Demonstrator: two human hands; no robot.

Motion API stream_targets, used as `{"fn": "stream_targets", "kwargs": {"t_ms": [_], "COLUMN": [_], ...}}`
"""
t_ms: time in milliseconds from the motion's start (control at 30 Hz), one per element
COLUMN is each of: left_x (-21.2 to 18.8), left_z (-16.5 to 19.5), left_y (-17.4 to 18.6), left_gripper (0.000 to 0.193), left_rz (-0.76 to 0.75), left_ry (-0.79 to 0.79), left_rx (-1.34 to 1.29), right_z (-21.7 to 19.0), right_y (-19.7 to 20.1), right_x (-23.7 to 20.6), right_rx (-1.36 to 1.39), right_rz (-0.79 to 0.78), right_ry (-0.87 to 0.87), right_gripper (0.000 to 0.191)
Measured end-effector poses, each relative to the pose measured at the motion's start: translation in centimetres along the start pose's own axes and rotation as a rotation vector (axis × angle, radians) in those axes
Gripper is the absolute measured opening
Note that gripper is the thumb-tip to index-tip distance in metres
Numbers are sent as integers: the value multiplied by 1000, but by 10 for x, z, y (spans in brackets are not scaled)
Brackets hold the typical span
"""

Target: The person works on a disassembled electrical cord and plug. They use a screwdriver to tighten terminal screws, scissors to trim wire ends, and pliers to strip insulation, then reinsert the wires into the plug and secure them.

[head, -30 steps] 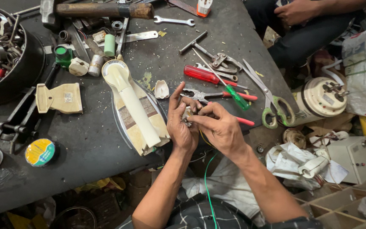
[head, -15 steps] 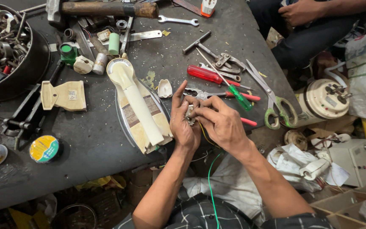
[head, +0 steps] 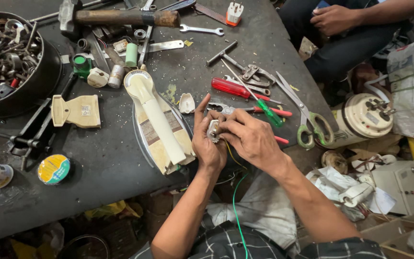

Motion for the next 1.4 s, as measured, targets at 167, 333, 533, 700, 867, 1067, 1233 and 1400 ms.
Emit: {"fn": "stream_targets", "kwargs": {"t_ms": [167, 333, 533, 700, 867, 1067, 1233, 1400], "left_x": [1, 1, -1, 3, 3, 3, 3, 0], "left_z": [-2, -3, -3, -6, -7, -7, -9, -11], "left_y": [4, 7, 9, 10, 10, 14, 17, 17], "left_gripper": [57, 61, 62, 62, 61, 61, 58, 56], "left_rz": [10, 33, 50, 67, 34, 64, 59, 1], "left_ry": [-16, -28, -44, -7, -9, -16, -7, 19], "left_rx": [47, 114, 133, 48, 25, 3, 23, -18], "right_z": [1, -1, 1, 0, -1, 0, 1, 6], "right_y": [1, -5, -4, -1, -3, -9, -3, 1], "right_x": [3, 4, 7, 4, 2, 9, 9, 4], "right_rx": [56, 81, 101, 136, 110, 45, 28, 243], "right_rz": [-5, 51, 32, 18, 30, 12, 45, 83], "right_ry": [23, 15, 41, 25, 17, 10, -24, -133], "right_gripper": [19, 22, 21, 19, 19, 16, 15, 22]}}
Point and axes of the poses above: each hand's wrist, its own x-axis towards the middle knuckle, its own y-axis out of the back of the hand, z = x × y, the point moved 4 cm from there along x, towards the middle knuckle
